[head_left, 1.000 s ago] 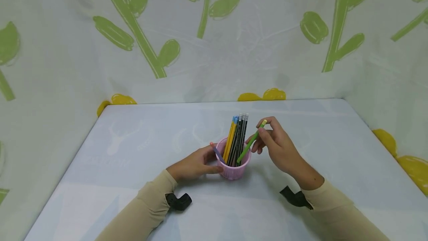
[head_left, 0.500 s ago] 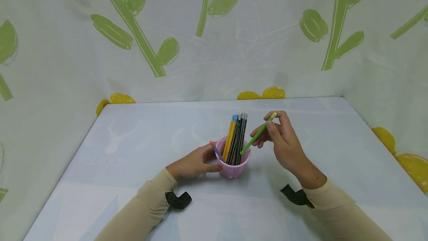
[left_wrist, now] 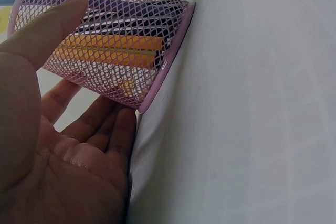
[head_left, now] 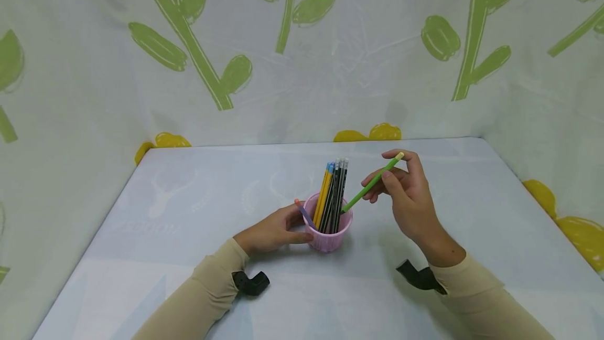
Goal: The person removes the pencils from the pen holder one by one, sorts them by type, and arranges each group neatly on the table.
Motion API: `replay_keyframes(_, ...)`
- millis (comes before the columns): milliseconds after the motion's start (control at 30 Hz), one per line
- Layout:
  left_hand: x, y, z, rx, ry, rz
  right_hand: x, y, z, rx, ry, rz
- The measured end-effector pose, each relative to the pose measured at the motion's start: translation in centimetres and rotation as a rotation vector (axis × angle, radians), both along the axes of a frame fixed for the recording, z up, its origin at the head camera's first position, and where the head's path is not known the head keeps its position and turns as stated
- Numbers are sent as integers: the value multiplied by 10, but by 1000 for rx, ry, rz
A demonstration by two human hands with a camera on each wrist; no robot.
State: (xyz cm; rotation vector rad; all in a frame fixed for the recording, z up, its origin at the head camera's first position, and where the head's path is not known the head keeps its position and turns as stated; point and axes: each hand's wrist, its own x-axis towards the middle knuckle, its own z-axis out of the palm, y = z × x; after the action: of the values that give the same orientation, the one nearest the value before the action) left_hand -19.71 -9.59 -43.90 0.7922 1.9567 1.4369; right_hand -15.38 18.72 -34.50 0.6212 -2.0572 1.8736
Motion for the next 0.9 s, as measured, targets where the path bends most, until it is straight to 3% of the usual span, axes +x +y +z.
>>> replay_keyframes(200,-1,-1,-1,28,11,-8,-1,3,7,-60,30,-6)
replay_keyframes(400,0,-1,-3,17,-13,8,-3,5,9,-5,5,-112)
replay_keyframes(533,0,-1,-3,31,-11,-2,-5,7,7,14,-15,-140)
replay_keyframes(900,0,0,-1,35,-6,-8,-14,14,-2,155,-127,-87)
